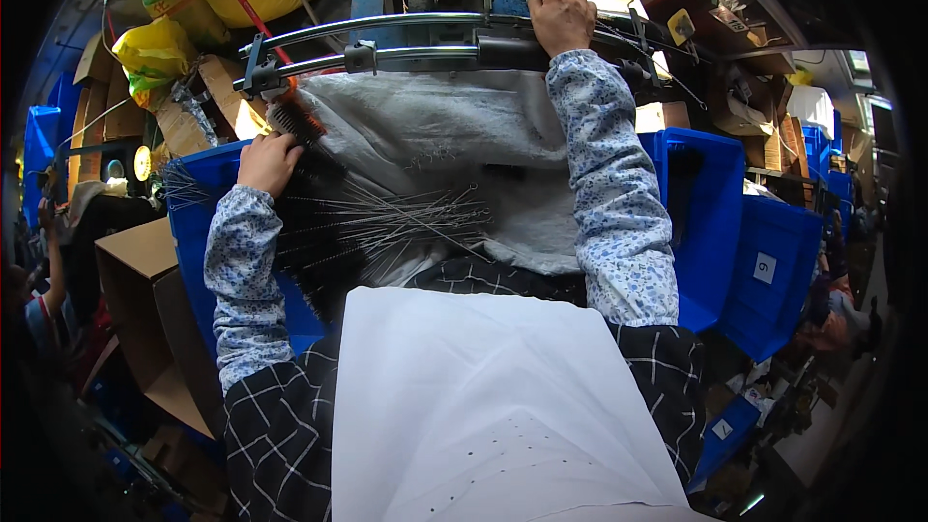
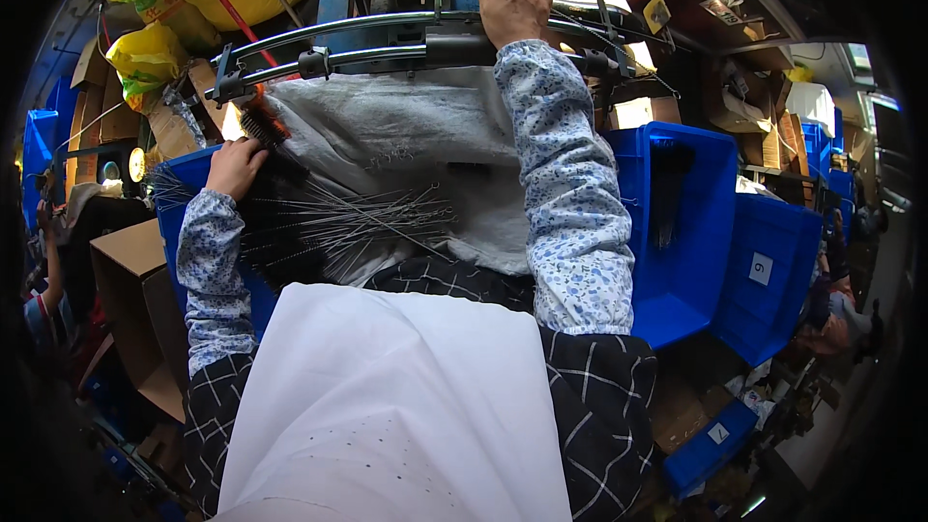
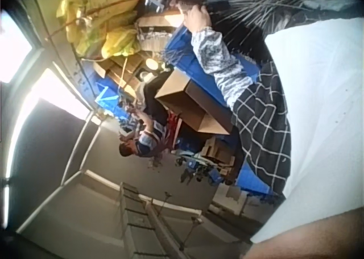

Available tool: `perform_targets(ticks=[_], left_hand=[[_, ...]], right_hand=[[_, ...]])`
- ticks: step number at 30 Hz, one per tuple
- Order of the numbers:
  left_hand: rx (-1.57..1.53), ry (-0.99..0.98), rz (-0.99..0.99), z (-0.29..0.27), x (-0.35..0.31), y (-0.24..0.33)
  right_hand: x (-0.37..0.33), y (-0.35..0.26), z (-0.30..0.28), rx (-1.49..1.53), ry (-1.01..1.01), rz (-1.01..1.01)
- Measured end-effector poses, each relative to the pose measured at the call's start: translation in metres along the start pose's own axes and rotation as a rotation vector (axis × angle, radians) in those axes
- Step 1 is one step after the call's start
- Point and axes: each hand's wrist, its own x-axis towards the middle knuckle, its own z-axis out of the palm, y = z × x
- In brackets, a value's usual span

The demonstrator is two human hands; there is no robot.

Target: The person repeatedly brushes a bundle of black bristles against a white cloth to remove debris. They then use a hairdryer to blow air onto the bristles and continue brushing. The person handles the bristle bundle and the cloth throughout the process.

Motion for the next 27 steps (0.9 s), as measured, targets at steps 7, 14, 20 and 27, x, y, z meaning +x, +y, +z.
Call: perform_targets(ticks=[7, 14, 20, 27], left_hand=[[-0.561, 0.143, -0.002, -0.013, -0.008, -0.011], [-1.106, 0.509, 0.002, -0.060, -0.044, -0.005], [-1.297, 0.833, 0.041, -0.094, -0.071, 0.004], [-1.447, 0.877, 0.144, -0.092, -0.082, 0.013]], right_hand=[[0.003, 0.004, 0.008, 0.043, -0.016, -0.017], [0.011, 0.010, 0.009, 0.020, -0.084, -0.064], [0.024, 0.032, 0.046, -0.086, -0.050, -0.189], [-0.004, 0.031, 0.007, 0.033, -0.039, 0.102]])
